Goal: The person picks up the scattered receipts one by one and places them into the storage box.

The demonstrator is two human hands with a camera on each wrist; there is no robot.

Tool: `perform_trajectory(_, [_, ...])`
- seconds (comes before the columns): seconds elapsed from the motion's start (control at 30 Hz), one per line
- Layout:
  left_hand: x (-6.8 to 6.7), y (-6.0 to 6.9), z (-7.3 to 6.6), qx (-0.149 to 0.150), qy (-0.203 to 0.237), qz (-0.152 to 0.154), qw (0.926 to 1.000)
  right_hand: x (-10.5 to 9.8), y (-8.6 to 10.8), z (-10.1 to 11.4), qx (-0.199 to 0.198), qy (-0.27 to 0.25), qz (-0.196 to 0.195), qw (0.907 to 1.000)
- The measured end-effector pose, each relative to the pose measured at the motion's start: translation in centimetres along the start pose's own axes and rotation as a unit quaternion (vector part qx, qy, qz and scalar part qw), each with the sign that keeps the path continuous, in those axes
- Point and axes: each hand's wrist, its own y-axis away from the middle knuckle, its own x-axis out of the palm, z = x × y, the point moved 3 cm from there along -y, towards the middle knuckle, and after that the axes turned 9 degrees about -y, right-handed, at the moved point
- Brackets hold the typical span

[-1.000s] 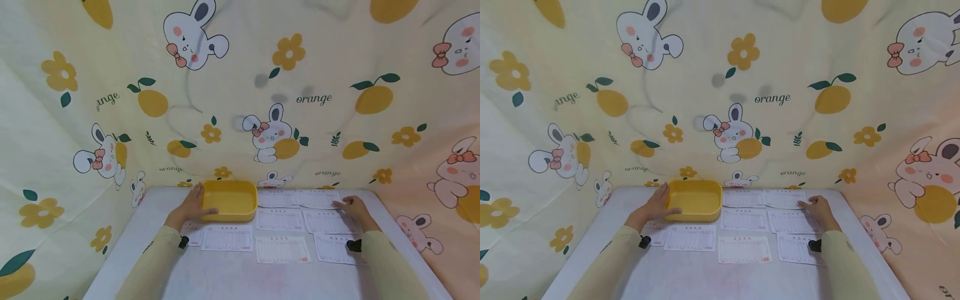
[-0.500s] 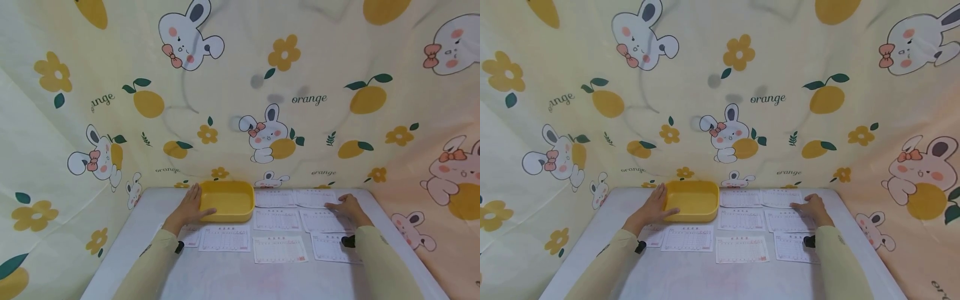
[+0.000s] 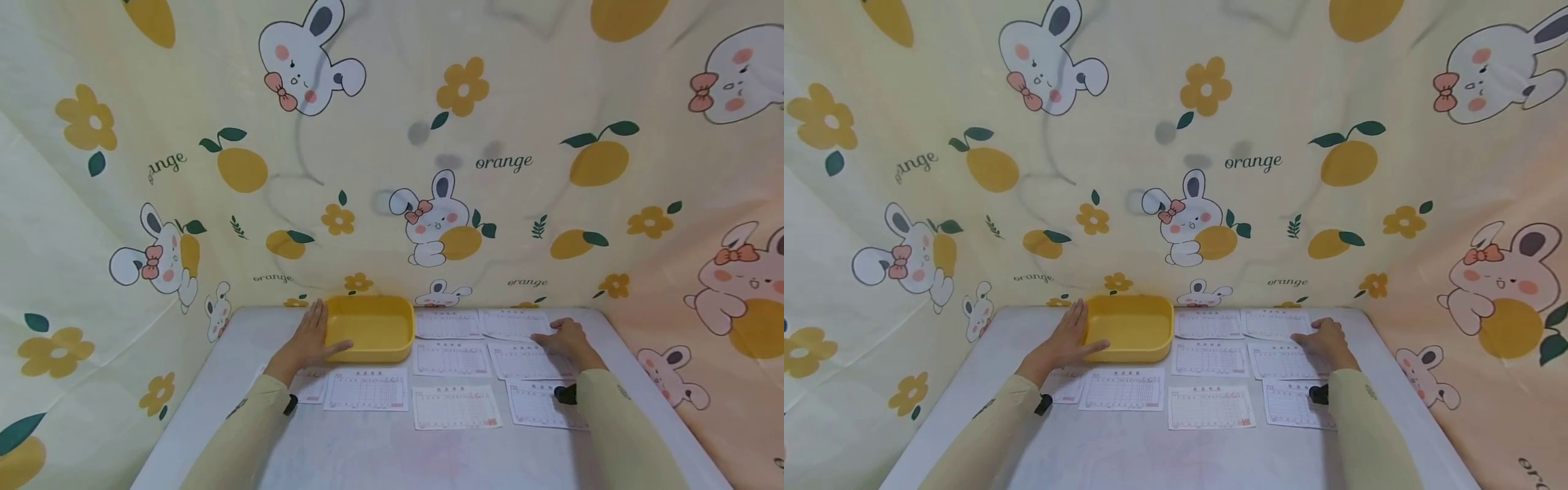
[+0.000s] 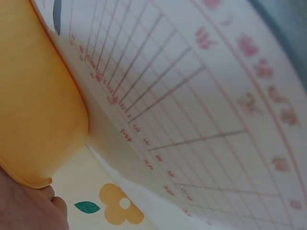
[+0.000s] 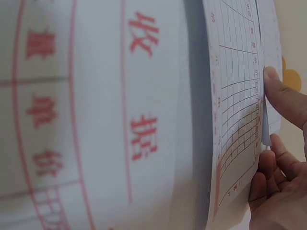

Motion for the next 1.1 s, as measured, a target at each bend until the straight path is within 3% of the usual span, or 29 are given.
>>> perform_trajectory(0.3, [-0.5,0.0,-0.1,0.007,-0.001,0.004,1.0000,0.0,-0.3,-0.1,0.009,-0.018,0.008,0.9998])
perform_trajectory(0.57, [0.0,-0.2,0.2,0.003,0.007,0.004,1.0000,0.0,-0.1,-0.2,0.011,-0.044,0.002,0.9990])
perform_trajectory(0.83, [0.2,-0.1,0.1,-0.003,-0.008,0.008,0.9999,-0.1,0.6,0.3,-0.012,-0.041,-0.012,0.9990])
perform_trajectory(1.1, [-0.3,-0.1,0.0,0.001,-0.004,0.004,1.0000,-0.3,-0.1,-0.6,-0.026,-0.054,0.005,0.9982])
